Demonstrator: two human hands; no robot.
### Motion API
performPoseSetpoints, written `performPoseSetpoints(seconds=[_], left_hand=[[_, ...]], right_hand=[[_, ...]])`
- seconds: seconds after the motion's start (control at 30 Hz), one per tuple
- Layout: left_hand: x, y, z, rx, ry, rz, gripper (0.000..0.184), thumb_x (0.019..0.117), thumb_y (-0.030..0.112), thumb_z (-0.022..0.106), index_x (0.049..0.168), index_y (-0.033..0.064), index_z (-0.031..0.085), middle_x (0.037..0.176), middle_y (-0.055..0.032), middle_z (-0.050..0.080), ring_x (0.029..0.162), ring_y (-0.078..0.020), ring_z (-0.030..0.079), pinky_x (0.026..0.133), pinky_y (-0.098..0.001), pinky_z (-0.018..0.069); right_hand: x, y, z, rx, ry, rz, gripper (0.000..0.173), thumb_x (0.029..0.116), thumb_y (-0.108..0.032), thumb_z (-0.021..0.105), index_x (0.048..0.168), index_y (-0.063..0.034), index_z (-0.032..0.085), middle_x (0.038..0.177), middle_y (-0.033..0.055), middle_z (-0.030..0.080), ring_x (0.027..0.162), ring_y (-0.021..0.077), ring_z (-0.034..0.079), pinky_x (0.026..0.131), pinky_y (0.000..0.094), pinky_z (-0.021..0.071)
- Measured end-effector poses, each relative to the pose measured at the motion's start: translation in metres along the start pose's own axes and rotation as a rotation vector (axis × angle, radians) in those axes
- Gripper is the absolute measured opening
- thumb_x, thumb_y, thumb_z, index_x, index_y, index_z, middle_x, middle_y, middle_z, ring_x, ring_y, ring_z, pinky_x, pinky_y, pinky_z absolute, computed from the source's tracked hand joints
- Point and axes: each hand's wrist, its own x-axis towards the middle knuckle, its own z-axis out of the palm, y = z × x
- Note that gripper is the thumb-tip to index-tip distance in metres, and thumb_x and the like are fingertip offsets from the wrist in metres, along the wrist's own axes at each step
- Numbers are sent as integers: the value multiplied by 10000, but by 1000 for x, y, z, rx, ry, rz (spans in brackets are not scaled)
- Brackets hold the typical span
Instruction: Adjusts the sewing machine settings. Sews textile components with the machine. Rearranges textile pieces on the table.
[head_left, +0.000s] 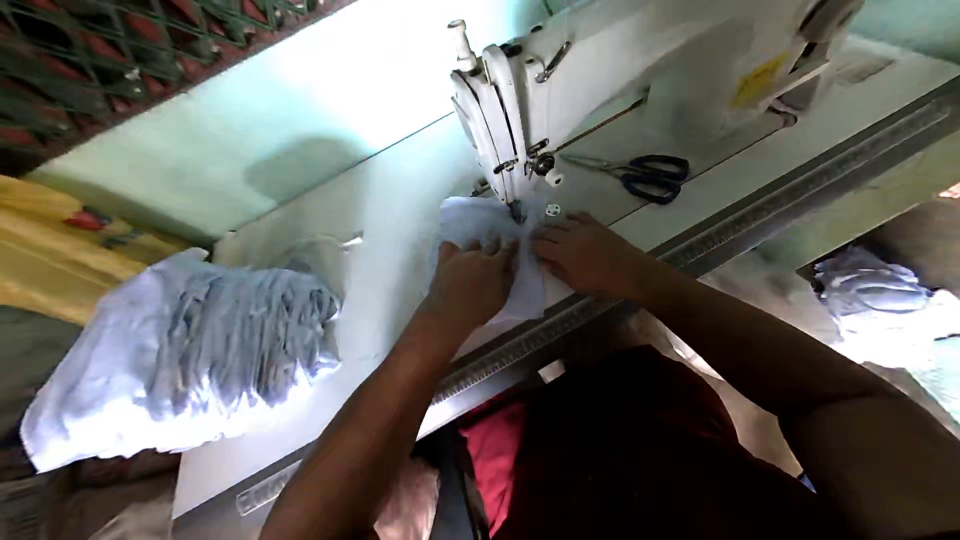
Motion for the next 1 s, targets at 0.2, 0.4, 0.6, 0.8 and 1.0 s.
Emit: performPoseSetpoints(seconds=[0.2,0.4,0.6,0.8,1.0], left_hand=[[5,-9,15,-99,139,29,387,1066,258,499,1407,139,640,1371,-140,656,1153,-401,638,948,-597,473],[0,-52,31,-276,295,358,345,1016,172,488,1251,127,736,1364,-46,675,1353,-279,561,1189,-583,303],[-7,-52,38,-392,217,359,364,1039,204,481,1325,186,704,1465,-42,604,1460,-281,448,1225,-586,253],[-4,-36,41,-335,237,239,404,1075,285,424,1402,206,646,1518,-77,547,1462,-310,438,1207,-639,237],[5,-15,41,-270,231,66,409,1080,269,427,1436,187,610,1514,-144,531,1434,-380,452,1167,-682,264]], right_hand=[[1,-5,1,-39,4,61,286,1022,-241,593,1209,-56,706,1342,168,660,1291,401,592,1086,674,401],[-15,-57,6,17,-50,-79,297,1035,-212,559,1251,-50,681,1239,155,674,1207,346,627,1051,564,470],[-19,-54,8,3,-39,2,308,1040,-233,559,1243,-44,692,1274,148,678,1252,350,620,1078,621,438],[-19,-44,9,-31,-5,51,350,1019,-220,582,1292,-17,667,1284,195,667,1255,384,615,1059,612,457],[-12,-29,4,-50,-31,97,344,1007,-212,608,1297,-38,672,1311,184,660,1262,393,605,1096,645,400]])
